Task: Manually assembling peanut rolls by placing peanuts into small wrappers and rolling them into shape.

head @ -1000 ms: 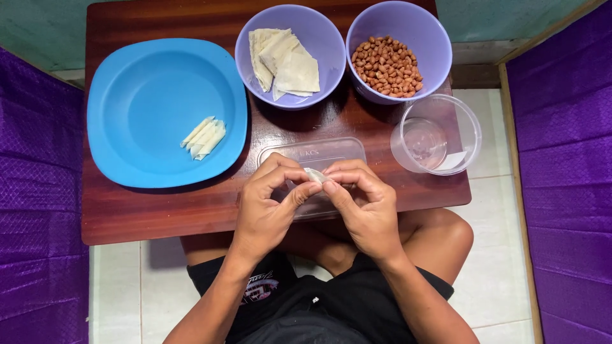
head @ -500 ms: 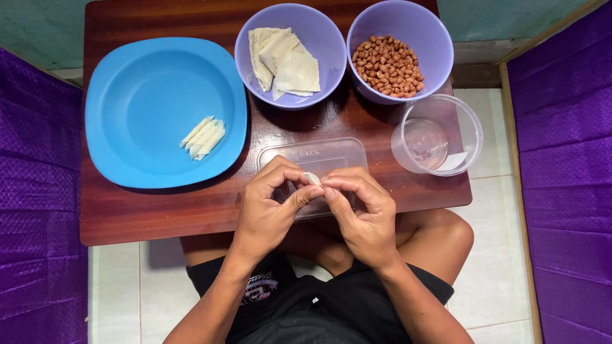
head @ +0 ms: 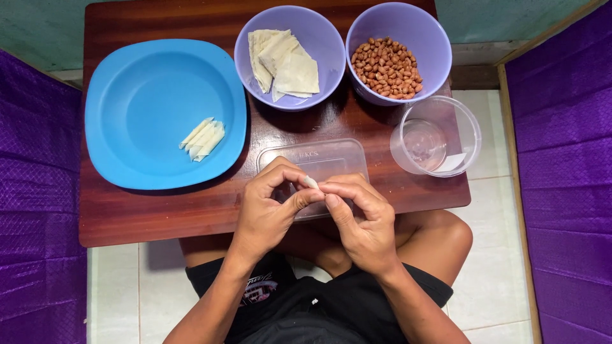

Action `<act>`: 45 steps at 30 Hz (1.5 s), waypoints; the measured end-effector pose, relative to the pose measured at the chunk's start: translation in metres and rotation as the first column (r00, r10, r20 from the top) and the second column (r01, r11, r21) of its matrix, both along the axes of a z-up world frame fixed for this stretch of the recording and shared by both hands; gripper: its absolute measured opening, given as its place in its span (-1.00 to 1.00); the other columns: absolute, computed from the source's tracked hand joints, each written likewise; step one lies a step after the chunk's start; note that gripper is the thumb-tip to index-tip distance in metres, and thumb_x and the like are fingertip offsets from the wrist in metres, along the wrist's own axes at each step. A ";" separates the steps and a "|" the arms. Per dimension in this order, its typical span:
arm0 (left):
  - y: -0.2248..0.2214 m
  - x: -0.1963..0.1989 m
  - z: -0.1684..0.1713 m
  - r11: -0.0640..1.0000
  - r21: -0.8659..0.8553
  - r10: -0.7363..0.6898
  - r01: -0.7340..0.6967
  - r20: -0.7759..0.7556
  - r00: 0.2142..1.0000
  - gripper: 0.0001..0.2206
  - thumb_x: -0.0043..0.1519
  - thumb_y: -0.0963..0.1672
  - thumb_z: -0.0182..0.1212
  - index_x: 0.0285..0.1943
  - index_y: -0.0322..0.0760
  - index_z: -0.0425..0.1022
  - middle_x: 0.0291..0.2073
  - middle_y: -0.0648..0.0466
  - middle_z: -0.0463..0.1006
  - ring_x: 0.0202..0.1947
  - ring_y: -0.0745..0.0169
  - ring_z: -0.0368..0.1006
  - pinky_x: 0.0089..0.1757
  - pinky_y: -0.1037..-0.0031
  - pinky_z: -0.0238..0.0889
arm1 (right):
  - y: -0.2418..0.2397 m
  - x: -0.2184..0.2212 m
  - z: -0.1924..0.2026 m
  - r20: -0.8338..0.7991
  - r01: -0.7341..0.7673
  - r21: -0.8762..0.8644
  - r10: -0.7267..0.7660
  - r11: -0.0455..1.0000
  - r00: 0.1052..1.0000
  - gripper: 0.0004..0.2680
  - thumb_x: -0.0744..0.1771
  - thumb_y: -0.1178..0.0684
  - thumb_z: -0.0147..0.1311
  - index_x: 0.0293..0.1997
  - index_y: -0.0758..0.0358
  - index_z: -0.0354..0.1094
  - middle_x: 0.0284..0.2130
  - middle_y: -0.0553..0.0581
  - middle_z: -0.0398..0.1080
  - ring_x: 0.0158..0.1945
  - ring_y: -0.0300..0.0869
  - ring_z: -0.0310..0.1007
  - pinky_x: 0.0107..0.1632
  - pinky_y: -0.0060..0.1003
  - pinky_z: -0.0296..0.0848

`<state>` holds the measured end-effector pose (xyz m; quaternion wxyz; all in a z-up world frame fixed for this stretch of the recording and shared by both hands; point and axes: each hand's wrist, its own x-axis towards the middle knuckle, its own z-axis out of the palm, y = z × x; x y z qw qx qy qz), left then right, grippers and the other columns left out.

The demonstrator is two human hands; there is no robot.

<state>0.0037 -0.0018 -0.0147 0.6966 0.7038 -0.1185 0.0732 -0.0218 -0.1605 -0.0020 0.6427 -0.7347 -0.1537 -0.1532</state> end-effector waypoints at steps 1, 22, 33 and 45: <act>0.000 0.000 0.000 1.000 0.000 0.000 0.000 0.000 1.000 -0.81 0.08 -0.10 0.51 -0.32 -0.28 0.61 -0.47 0.07 0.53 -0.42 0.35 0.43 -0.28 0.51 0.29 | 0.000 -0.001 0.000 0.000 0.000 0.000 0.000 1.000 1.000 -0.90 0.38 0.22 0.08 -0.14 0.42 0.53 -0.34 0.24 0.55 -0.18 -0.02 0.56 -0.07 -0.15 0.52; 0.003 0.005 0.004 0.983 -0.032 -0.182 0.181 -0.029 0.983 -0.46 -0.18 0.00 0.63 -0.05 -0.26 0.59 -0.27 0.06 0.53 -0.27 0.33 0.43 -0.26 0.53 0.24 | -0.023 0.004 -0.011 -0.208 -0.293 0.237 0.343 0.926 0.916 -0.88 0.37 0.14 0.14 -0.18 0.40 0.55 -0.20 0.27 0.56 -0.11 -0.13 0.47 -0.01 -0.14 0.45; 0.003 0.011 0.006 0.971 -0.004 -0.238 0.239 0.080 0.968 -0.90 0.15 -0.12 0.44 -0.24 -0.22 0.70 -0.25 0.03 0.50 -0.32 0.29 0.37 -0.24 0.49 0.28 | -0.022 0.006 0.001 -0.279 -0.260 0.200 0.310 0.945 0.909 -0.88 0.39 0.18 0.08 -0.26 0.44 0.49 -0.35 0.20 0.47 -0.23 -0.20 0.38 -0.10 -0.25 0.44; 0.007 0.017 -0.002 0.987 -0.015 -0.159 0.160 0.071 0.985 -0.91 0.20 -0.11 0.40 -0.25 -0.21 0.71 -0.35 0.05 0.52 -0.36 0.34 0.40 -0.24 0.47 0.32 | -0.025 0.007 -0.007 -0.296 -0.242 0.216 0.300 0.946 0.907 -0.86 0.40 0.15 0.05 -0.25 0.39 0.49 -0.30 0.19 0.49 -0.21 -0.25 0.36 -0.09 -0.29 0.42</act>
